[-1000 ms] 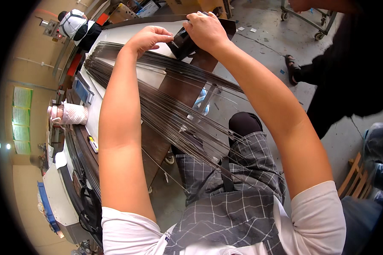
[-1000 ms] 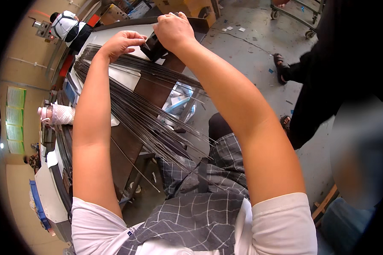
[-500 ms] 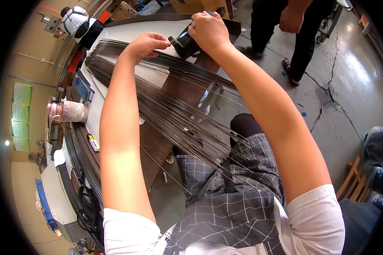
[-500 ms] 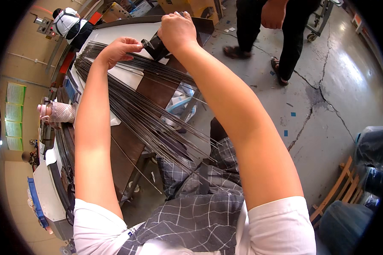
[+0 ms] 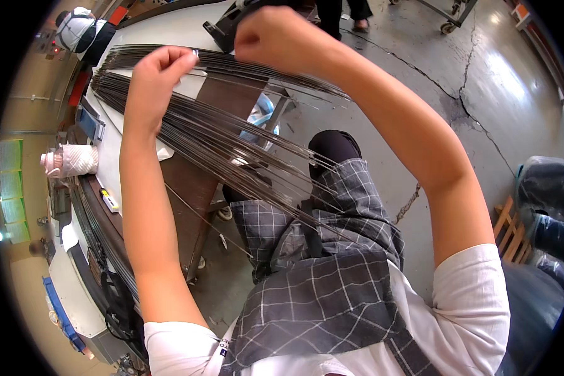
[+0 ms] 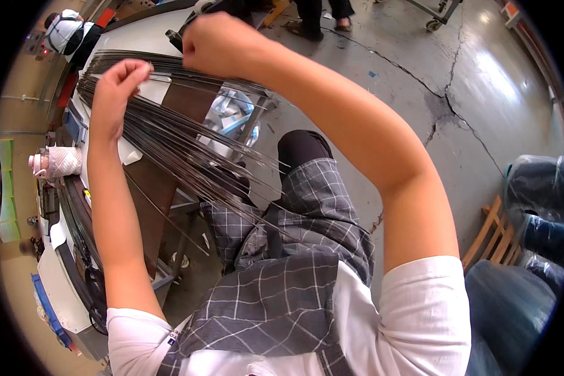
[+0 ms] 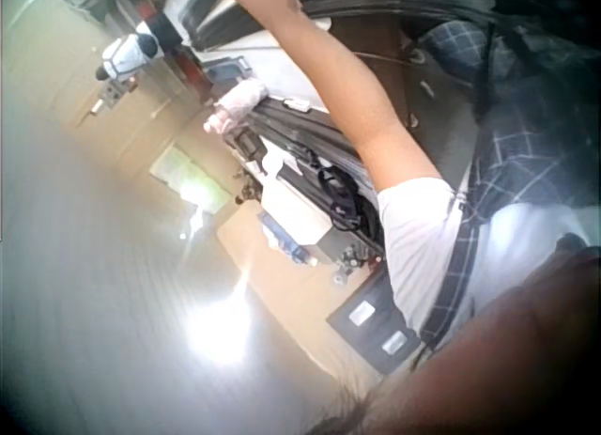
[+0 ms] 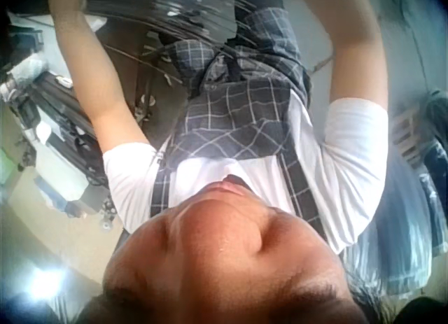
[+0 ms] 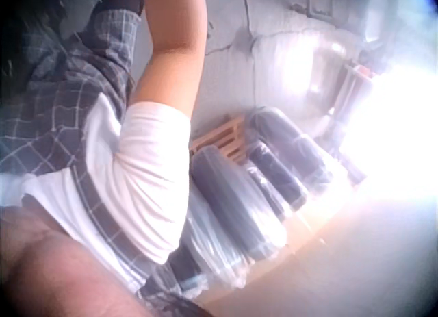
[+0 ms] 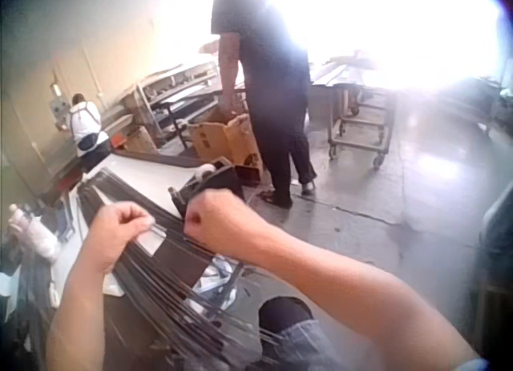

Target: The person gathers a bundle of long thin rods, wraps a small piece of tape around them to secure the bundle, and places the bundle on the table. The process is repeated multiple times throughout the clip.

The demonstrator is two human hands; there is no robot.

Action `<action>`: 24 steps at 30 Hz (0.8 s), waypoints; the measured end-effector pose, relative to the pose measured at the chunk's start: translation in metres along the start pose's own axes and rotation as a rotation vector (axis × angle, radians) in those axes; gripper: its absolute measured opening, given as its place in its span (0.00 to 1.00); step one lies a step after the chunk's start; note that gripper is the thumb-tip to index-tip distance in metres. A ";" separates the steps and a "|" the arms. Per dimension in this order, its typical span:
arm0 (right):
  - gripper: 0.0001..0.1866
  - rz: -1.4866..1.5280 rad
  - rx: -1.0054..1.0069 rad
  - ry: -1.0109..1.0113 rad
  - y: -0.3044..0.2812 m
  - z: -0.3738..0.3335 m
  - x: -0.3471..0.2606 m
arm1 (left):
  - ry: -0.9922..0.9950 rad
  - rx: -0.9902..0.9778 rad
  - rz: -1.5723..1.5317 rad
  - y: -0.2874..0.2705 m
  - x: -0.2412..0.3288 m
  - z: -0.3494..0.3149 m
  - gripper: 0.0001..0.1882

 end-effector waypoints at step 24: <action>0.09 0.319 -0.662 0.428 0.024 -0.079 -0.030 | -0.299 -0.239 -0.587 0.098 -0.031 -0.144 0.05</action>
Point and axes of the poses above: each hand's wrist, its own z-axis towards the middle knuckle, its own y-axis out of the palm, x = y × z, the point moved 5 cm from there along z, towards the middle knuckle, and after that the axes turned 14 degrees about -y, right-handed, at the moved point
